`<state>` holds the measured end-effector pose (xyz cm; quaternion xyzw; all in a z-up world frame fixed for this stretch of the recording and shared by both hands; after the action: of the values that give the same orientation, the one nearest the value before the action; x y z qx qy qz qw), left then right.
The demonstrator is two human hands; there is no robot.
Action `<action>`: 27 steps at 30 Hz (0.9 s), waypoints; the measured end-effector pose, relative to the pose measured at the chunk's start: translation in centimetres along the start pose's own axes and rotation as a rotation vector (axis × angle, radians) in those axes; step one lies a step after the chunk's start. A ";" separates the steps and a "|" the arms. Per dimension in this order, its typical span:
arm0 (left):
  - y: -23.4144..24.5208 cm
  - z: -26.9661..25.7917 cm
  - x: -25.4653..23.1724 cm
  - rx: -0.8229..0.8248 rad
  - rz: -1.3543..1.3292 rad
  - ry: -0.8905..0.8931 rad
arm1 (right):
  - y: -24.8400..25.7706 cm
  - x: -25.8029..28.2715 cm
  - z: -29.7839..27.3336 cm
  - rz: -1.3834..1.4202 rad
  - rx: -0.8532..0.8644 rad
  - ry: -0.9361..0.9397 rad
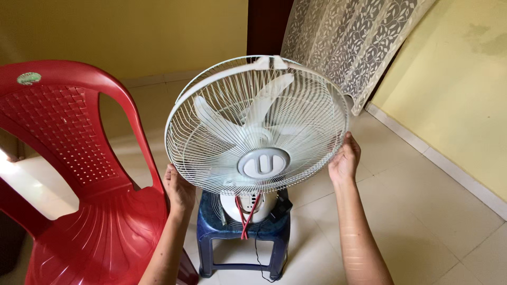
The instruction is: The person assembles a white pedestal fan by first securing the fan blades to the motor hub. They then attach the front wire cage and use a screwdriver to tighten the screws at the top of the cage. Finally, the person plugs the fan into a wall socket to test it.
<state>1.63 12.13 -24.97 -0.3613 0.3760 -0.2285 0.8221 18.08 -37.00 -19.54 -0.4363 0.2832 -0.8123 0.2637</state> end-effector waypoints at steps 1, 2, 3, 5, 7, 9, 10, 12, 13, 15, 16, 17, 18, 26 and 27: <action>0.8 0.1 0.2 -0.038 0.005 -0.003 | -0.8 0.0 0.0 -0.002 0.015 0.013; 1.3 0.2 0.5 -0.077 0.011 -0.005 | -1.4 0.0 -0.1 -0.004 0.028 0.026; 1.7 0.2 0.7 -0.115 0.016 -0.006 | -1.9 0.0 -0.3 -0.007 0.041 0.038; 2.0 0.2 1.1 -0.147 0.039 0.011 | -2.3 -0.3 -0.9 -0.022 0.023 0.043; 2.4 0.2 1.4 -0.162 0.031 0.027 | -2.7 -0.6 -1.2 -0.045 0.015 0.063; 2.5 0.4 1.9 -0.159 -0.009 0.045 | -2.9 -0.7 -1.3 -0.078 0.016 0.101; 2.6 0.4 2.1 -0.162 -0.007 0.044 | -2.9 -0.6 -1.3 -0.085 0.009 0.118; 2.5 0.7 2.6 -0.167 -0.003 0.044 | -2.8 -0.3 -1.3 -0.101 -0.006 0.152; 2.3 0.6 2.8 -0.150 -0.028 0.053 | -2.7 -0.2 -1.3 -0.099 -0.016 0.149; 2.0 0.6 3.2 -0.113 -0.080 0.069 | -2.7 0.1 -1.0 -0.091 -0.034 0.149; 2.2 0.6 3.2 -0.123 -0.075 0.066 | -2.9 0.0 -1.0 -0.088 -0.028 0.159; 2.4 0.6 3.3 -0.133 -0.070 0.063 | -3.1 -0.1 -0.9 -0.085 -0.022 0.170; 2.6 0.6 3.4 -0.140 -0.066 0.059 | -3.3 0.0 -0.8 -0.081 -0.015 0.183; 2.2 0.5 3.2 -0.140 -0.066 0.005 | -4.3 0.6 -0.4 -0.103 0.006 0.234; 2.1 0.4 3.2 -0.121 -0.074 0.003 | -4.3 0.6 -0.4 -0.101 0.025 0.243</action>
<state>4.15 11.59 -27.84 -0.4235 0.3770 -0.2362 0.7892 16.70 -34.27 -16.39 -0.3448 0.2807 -0.8750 0.1916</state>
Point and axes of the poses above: each hand's wrist, its own z-axis towards the middle knuckle, its own y-axis out of the back of the hand, x = y × z, the point moved 7 cm from there along z, towards the middle knuckle, and after that the axes turned 4 degrees about y, right-handed, at the moved point
